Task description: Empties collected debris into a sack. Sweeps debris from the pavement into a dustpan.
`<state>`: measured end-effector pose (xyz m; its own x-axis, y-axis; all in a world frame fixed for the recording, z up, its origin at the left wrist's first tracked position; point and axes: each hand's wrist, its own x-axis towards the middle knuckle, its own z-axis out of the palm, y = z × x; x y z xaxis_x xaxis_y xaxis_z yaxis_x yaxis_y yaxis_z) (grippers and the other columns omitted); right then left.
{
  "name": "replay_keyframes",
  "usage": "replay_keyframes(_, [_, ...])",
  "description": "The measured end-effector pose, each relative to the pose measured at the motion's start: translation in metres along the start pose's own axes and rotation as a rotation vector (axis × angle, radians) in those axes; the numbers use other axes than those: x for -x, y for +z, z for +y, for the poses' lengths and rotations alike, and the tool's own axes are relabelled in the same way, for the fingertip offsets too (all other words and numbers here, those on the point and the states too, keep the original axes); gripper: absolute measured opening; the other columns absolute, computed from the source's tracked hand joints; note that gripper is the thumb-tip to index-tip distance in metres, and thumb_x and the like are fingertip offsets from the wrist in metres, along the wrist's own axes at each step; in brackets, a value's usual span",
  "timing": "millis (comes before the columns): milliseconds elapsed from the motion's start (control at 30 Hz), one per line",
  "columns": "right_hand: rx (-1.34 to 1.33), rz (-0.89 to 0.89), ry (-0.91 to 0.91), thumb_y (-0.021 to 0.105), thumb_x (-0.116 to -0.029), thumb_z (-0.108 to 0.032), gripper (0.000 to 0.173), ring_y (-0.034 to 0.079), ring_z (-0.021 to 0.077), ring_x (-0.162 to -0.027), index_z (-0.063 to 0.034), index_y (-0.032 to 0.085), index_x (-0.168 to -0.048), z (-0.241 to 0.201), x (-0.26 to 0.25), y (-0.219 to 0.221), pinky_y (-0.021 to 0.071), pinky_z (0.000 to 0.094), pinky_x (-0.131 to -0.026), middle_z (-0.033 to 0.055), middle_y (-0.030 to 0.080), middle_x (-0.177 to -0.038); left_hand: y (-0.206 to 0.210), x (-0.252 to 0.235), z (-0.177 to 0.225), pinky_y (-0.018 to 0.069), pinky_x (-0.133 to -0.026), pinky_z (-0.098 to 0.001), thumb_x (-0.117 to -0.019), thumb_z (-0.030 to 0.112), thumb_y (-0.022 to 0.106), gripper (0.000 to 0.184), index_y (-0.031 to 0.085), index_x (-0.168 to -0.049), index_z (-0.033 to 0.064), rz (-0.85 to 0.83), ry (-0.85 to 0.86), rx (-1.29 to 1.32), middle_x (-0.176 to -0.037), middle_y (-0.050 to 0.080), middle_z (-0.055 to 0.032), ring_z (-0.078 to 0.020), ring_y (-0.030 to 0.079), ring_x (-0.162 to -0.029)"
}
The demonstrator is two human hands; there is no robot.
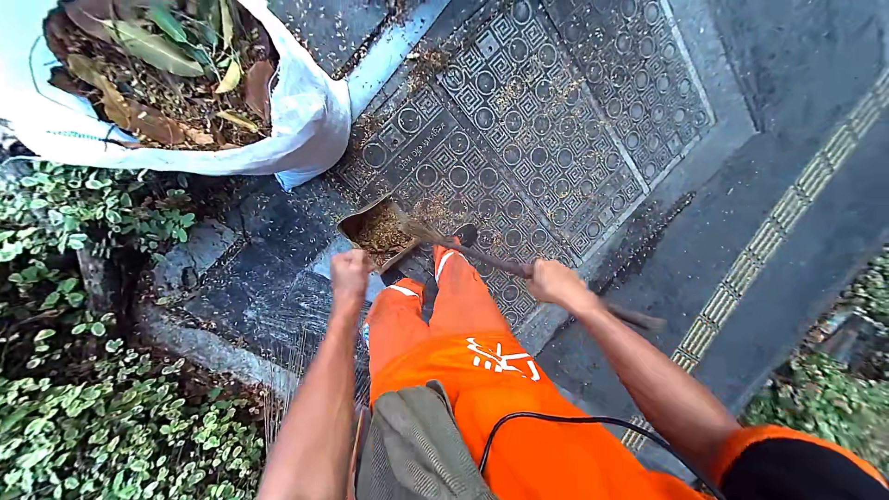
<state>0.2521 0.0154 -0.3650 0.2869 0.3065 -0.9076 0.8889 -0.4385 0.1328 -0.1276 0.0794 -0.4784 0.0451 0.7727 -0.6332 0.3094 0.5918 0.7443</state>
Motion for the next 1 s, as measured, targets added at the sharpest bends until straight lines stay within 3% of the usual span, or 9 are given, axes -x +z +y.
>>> replay_keyframes(67, [-0.092,0.008,0.063,0.064,-0.0956,-0.024,0.031,0.065,0.0484,-0.107,-0.0099,0.072,-0.122,0.053,0.003,-0.007,0.0480,0.0728,-0.088,0.0277,0.069,-0.113,-0.035,0.005,-0.009,0.0577,-0.069,-0.0427,-0.1047,0.023,0.042,0.035,0.049,-0.071,0.0166,0.004,-0.016,0.114,-0.064,0.048,0.0055,-0.0107,0.052,-0.058])
replay_keyframes(167, [-0.232,0.162,0.214,0.069,-0.0929,-0.018,0.024,0.064,0.0531,-0.101,0.0031,0.070,-0.105,0.097,-0.023,0.006,0.0481,0.0736,-0.082,0.0337,0.067,-0.106,-0.073,0.012,-0.014,0.0586,-0.070,-0.0391,-0.1008,0.012,0.038,0.040,0.044,-0.063,0.0224,0.060,-0.032,0.238,-0.056,0.047,0.0101,-0.0088,0.053,-0.055])
replay_keyframes(267, [-0.314,0.267,0.327,0.069,-0.0913,-0.018,0.039,0.062,0.0544,-0.108,0.0085,0.061,-0.119,0.063,-0.052,0.055,0.0489,0.0727,-0.083,0.0358,0.063,-0.116,-0.061,0.024,-0.010,0.0579,-0.071,-0.0406,-0.0996,0.011,0.037,0.040,0.041,-0.061,0.0210,0.052,-0.030,0.167,-0.057,0.047,0.0085,-0.0104,0.054,-0.056])
replay_keyframes(333, [-0.311,0.177,0.315,0.063,-0.0956,-0.021,0.042,0.062,0.0492,-0.116,0.0057,0.059,-0.127,0.005,-0.064,0.080,0.0496,0.0677,-0.090,0.0320,0.063,-0.124,-0.035,0.020,0.003,0.0573,-0.070,-0.0425,-0.1016,0.016,0.040,0.037,0.045,-0.064,0.0150,0.032,-0.037,0.020,-0.059,0.049,0.0049,-0.0122,0.054,-0.057])
replay_keyframes(467, [-0.198,0.000,0.152,0.048,-0.1022,-0.018,0.032,0.063,0.0412,-0.119,-0.0009,0.066,-0.123,-0.076,-0.023,0.120,0.0510,0.0609,-0.094,0.0234,0.066,-0.127,0.024,0.023,0.033,0.0490,-0.065,-0.0512,-0.1020,0.023,0.045,0.040,0.057,-0.071,0.0004,-0.067,-0.078,-0.307,-0.066,0.055,-0.0103,-0.0251,0.057,-0.064])
replay_keyframes(567, [-0.186,-0.069,0.053,0.054,-0.0992,-0.018,0.032,0.062,0.0441,-0.120,-0.0007,0.065,-0.123,-0.051,-0.002,0.094,0.0488,0.0653,-0.095,0.0257,0.065,-0.127,0.051,0.022,0.041,0.0430,-0.054,-0.0525,-0.1002,0.029,0.047,0.042,0.052,-0.066,0.0047,-0.088,0.003,-0.380,-0.062,0.053,-0.0132,-0.0296,0.054,-0.057])
replay_keyframes(767, [-0.224,0.051,0.086,0.064,-0.0938,-0.021,0.025,0.066,0.0482,-0.104,-0.0068,0.073,-0.113,0.036,-0.012,0.033,0.0494,0.0717,-0.083,0.0271,0.070,-0.108,0.048,0.015,0.028,0.0399,-0.054,-0.0502,-0.0981,0.025,0.047,0.041,0.045,-0.060,0.0093,-0.055,0.019,-0.328,-0.057,0.048,-0.0083,-0.0262,0.050,-0.054])
replay_keyframes(867, [-0.308,0.288,0.143,0.062,-0.0940,-0.014,0.021,0.067,0.0500,-0.095,0.0026,0.066,-0.106,0.006,-0.034,0.047,0.0516,0.0689,-0.073,0.0305,0.067,-0.101,0.039,0.019,0.017,0.0384,-0.050,-0.0461,-0.0980,0.026,0.047,0.041,0.044,-0.060,0.0116,-0.048,0.030,-0.310,-0.054,0.045,-0.0056,-0.0230,0.046,-0.050])
replay_keyframes(1000, [-0.220,0.074,0.103,0.048,-0.1030,-0.018,0.035,0.062,0.0444,-0.119,0.0025,0.061,-0.128,-0.065,-0.051,0.091,0.0514,0.0622,-0.092,0.0276,0.063,-0.127,0.040,0.013,0.018,0.0386,-0.051,-0.0449,-0.0964,0.023,0.048,0.040,0.042,-0.058,0.0128,-0.037,0.027,-0.292,-0.053,0.045,-0.0046,-0.0214,0.046,-0.049])
